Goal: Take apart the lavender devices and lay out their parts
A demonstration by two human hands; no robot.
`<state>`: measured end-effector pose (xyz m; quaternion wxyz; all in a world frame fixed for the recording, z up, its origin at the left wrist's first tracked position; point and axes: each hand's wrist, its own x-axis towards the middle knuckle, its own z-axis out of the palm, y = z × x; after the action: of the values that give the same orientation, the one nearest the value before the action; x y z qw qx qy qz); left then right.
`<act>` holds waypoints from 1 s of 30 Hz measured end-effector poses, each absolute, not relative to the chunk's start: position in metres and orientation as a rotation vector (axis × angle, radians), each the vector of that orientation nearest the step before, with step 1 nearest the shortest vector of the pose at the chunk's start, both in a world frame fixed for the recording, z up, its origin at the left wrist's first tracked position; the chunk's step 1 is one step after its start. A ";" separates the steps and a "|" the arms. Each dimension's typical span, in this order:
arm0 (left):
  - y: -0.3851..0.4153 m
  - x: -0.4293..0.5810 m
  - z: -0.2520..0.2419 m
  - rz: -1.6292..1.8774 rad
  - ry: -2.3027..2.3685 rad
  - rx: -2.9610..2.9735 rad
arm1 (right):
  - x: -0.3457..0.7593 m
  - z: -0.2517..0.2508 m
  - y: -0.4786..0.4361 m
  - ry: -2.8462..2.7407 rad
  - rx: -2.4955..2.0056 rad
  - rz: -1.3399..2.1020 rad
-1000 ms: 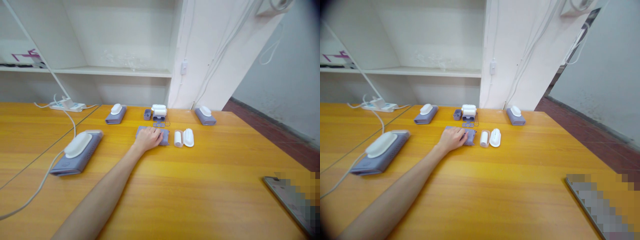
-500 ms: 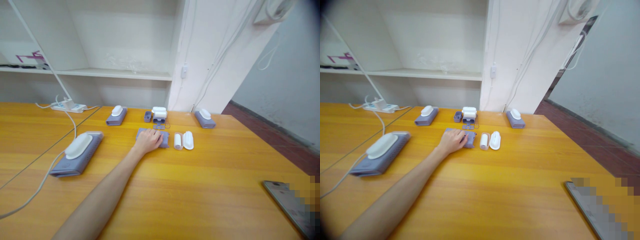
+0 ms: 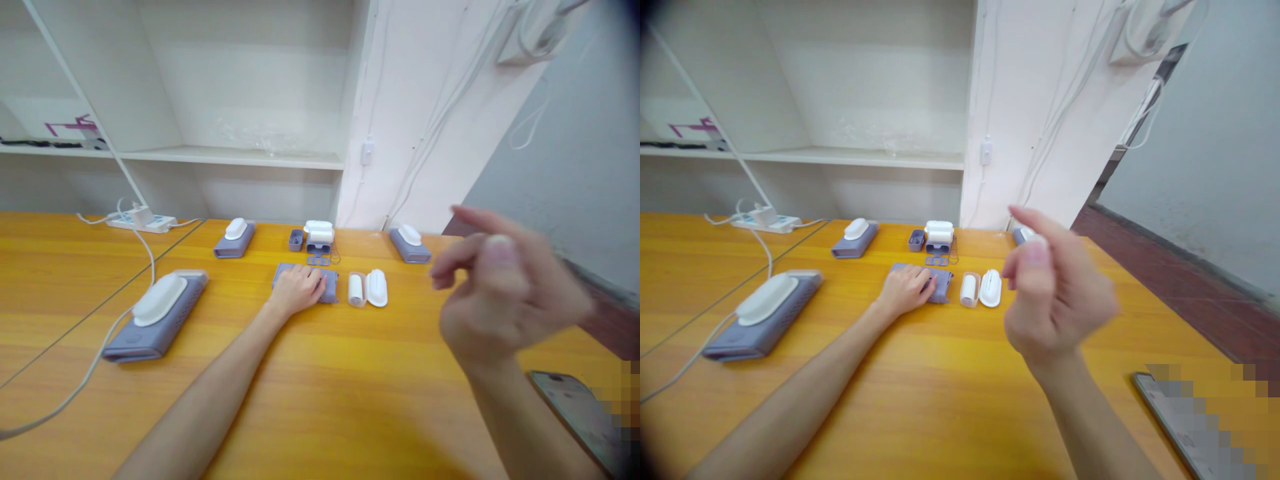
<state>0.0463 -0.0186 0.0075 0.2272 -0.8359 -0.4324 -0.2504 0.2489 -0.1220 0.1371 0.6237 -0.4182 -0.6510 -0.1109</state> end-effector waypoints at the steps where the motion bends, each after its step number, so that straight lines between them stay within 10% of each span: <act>1: -0.019 0.046 0.008 -0.686 -1.193 -2.302 | 0.246 0.131 -0.116 -1.515 -0.982 -0.248; 12: -0.020 0.047 0.008 -0.654 -1.193 -2.278 | 0.241 0.021 -0.072 -2.155 -1.283 -0.252; 30: -0.027 0.044 0.024 -0.615 -1.306 -2.475 | 0.258 -0.002 -0.055 -2.262 -1.345 -0.373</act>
<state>0.0444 -0.0267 0.0241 0.1378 -0.8556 -0.4515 -0.2125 0.2578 -0.0546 -0.0020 0.2394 -0.4912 -0.8264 -0.1362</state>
